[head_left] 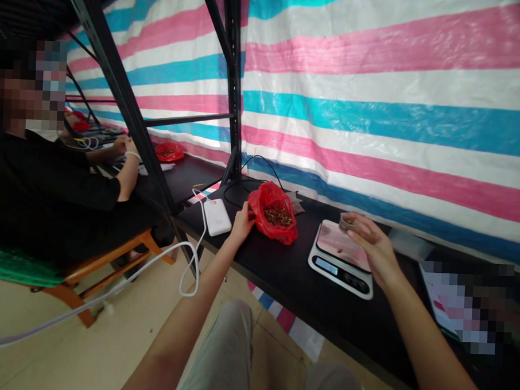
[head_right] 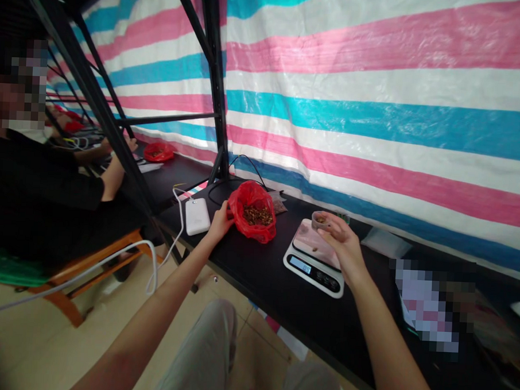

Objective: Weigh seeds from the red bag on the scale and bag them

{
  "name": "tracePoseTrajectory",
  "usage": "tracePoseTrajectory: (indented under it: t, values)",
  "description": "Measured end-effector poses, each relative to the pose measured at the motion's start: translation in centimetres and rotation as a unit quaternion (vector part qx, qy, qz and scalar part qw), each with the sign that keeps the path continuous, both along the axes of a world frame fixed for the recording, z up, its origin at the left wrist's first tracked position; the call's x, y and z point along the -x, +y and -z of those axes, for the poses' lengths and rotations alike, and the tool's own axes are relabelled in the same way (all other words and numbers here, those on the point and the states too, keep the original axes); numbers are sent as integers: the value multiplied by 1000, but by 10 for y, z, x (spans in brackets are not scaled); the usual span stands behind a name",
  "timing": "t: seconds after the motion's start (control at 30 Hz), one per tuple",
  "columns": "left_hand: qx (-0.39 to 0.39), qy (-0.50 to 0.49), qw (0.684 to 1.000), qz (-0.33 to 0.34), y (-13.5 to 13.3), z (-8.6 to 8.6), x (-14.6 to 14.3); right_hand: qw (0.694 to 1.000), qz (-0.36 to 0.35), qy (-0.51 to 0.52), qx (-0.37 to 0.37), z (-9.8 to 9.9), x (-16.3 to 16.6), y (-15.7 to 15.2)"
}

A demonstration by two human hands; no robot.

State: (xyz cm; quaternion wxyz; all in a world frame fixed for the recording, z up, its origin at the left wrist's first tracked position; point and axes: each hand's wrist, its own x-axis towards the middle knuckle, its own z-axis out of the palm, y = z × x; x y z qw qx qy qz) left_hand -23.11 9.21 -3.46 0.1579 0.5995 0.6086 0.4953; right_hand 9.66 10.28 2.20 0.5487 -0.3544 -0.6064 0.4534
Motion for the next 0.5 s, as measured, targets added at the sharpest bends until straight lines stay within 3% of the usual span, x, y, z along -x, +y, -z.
tracePoseTrajectory:
  t: [0.13, 0.3, 0.5]
  values:
    - [-12, 2, 1000, 19, 2, 2, 0, 1000, 8, 1, -8, 3, -4, 0]
    - [-19, 86, 995, -51, 3, 4, 5, 997, 72, 16, -31, 11, -32, 7]
    - [-32, 159, 984, -75, 5, 5, 8, 968, 207, -143, -11, 45, -93, 18]
